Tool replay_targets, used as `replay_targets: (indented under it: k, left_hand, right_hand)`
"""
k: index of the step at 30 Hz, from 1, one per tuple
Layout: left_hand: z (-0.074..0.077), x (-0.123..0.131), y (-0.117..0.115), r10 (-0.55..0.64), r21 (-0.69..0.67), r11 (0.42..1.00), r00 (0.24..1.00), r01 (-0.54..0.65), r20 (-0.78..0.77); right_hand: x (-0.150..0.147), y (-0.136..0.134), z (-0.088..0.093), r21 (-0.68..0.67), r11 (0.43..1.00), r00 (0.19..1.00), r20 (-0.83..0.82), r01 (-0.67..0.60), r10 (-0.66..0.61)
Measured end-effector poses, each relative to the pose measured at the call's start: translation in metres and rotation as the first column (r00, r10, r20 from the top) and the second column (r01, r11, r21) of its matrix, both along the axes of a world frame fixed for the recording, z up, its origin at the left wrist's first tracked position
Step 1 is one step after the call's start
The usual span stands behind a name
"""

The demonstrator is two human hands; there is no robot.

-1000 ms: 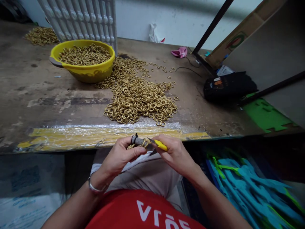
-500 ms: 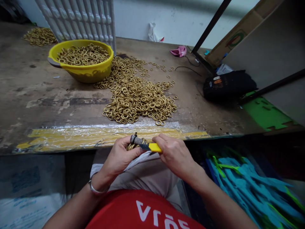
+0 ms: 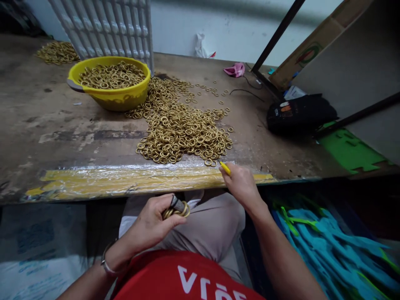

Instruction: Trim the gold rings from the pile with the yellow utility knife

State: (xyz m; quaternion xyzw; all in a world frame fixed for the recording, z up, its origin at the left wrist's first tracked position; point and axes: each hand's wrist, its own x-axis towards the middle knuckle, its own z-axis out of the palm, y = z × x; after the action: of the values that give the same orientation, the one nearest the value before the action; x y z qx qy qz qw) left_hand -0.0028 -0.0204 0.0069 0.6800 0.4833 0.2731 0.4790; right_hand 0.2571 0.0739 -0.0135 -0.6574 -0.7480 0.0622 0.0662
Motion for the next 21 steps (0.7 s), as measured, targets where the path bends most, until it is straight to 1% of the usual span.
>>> replay_targets:
  k: [1, 2, 3, 4, 6, 7, 8, 9, 10, 11, 12, 14, 15, 16, 17, 18, 19, 20, 21]
  left_hand:
    - [-0.015, -0.004, -0.003, 0.038, 0.009, 0.999, 0.992, -0.037, -0.119]
    - [-0.032, -0.009, -0.007, 0.053, 0.016, 0.999, 0.968, -0.05, -0.244]
    - [-0.049, -0.013, -0.011, 0.052, 0.008, 0.999, 0.933, -0.053, -0.357]
    - [-0.066, -0.017, -0.015, 0.037, -0.017, 0.999, 0.888, -0.05, -0.458]
    - [-0.093, -0.024, -0.022, 0.033, 0.002, 0.999, 0.789, -0.041, -0.614]
    - [-0.101, -0.026, -0.025, 0.047, 0.022, 0.999, 0.735, -0.044, -0.677]
    - [-0.106, -0.027, -0.027, 0.061, 0.041, 0.998, 0.697, -0.046, -0.714]
    - [-0.108, -0.027, -0.029, 0.076, 0.059, 0.997, 0.684, -0.049, -0.725]
    - [-0.106, -0.026, -0.029, 0.087, 0.07, 0.996, 0.701, -0.053, -0.708]
    - [-0.1, -0.024, -0.028, 0.087, 0.067, 0.996, 0.746, -0.056, -0.661]
    - [-0.093, -0.02, -0.027, 0.08, 0.055, 0.997, 0.808, -0.059, -0.584]
    - [-0.074, -0.012, -0.022, 0.054, -0.01, 0.998, 0.928, -0.061, -0.37]
    - [-0.065, -0.007, -0.019, 0.053, -0.048, 0.997, 0.967, -0.067, -0.25]
    - [-0.056, -0.002, -0.015, 0.07, -0.084, 0.993, 0.987, -0.082, -0.143]
    - [-0.049, 0.004, -0.011, 0.109, -0.107, 0.988, 0.993, -0.114, -0.054]
    - [-0.043, 0.01, -0.006, 0.16, -0.115, 0.981, 0.987, -0.157, 0.013]
    - [-0.039, 0.016, -0.001, 0.211, -0.108, 0.973, 0.976, -0.204, 0.059]
    - [-0.036, 0.021, 0.004, 0.255, -0.084, 0.965, 0.963, -0.248, 0.087]
    - [-0.035, 0.026, 0.009, 0.287, -0.041, 0.958, 0.952, -0.284, 0.102]
  right_hand:
    - [0.003, 0.001, -0.005, -0.016, 1.0, 0.994, -0.112, -0.018, 0.016]
    - [0.004, 0.001, -0.009, -0.032, 0.999, 0.978, -0.208, -0.033, 0.026]
    - [0.003, 0.001, -0.012, -0.038, 0.998, 0.961, -0.274, -0.042, 0.03]
    - [0.001, 0.001, -0.014, -0.025, 0.999, 0.953, -0.302, -0.04, 0.03]
    - [-0.006, 0.001, -0.015, 0.041, 0.998, 0.964, -0.259, -0.043, 0.052]
    - [-0.01, 0.003, -0.015, 0.071, 0.996, 0.976, -0.206, -0.059, 0.073]
    - [-0.014, 0.004, -0.014, 0.086, 0.993, 0.985, -0.145, -0.081, 0.093]
    - [-0.018, 0.007, -0.013, 0.086, 0.991, 0.991, -0.081, -0.103, 0.11]
    - [-0.022, 0.009, -0.013, 0.074, 0.99, 0.992, -0.017, -0.121, 0.123]
    - [-0.025, 0.012, -0.012, 0.054, 0.99, 0.991, 0.043, -0.131, 0.129]
    - [-0.028, 0.016, -0.012, 0.036, 0.991, 0.988, 0.091, -0.132, 0.128]
    - [-0.031, 0.021, -0.013, 0.009, 0.992, 0.984, 0.128, -0.125, 0.122]
    - [-0.031, 0.024, -0.013, 0.005, 0.993, 0.988, 0.1, -0.118, 0.116]
    - [-0.032, 0.025, -0.013, 0.003, 0.994, 0.994, 0.03, -0.105, 0.105]
    - [-0.034, 0.025, -0.011, -0.008, 0.996, 0.992, -0.095, -0.09, 0.089]
    - [-0.036, 0.023, -0.009, -0.045, 0.996, 0.96, -0.275, -0.077, 0.062]
    - [-0.038, 0.021, -0.006, -0.118, 0.99, 0.874, -0.486, -0.079, 0.012]
    - [-0.042, 0.016, -0.003, -0.22, 0.969, 0.725, -0.685, -0.11, -0.073]
    - [-0.046, 0.011, 0.002, -0.329, 0.929, 0.536, -0.822, -0.172, -0.192]
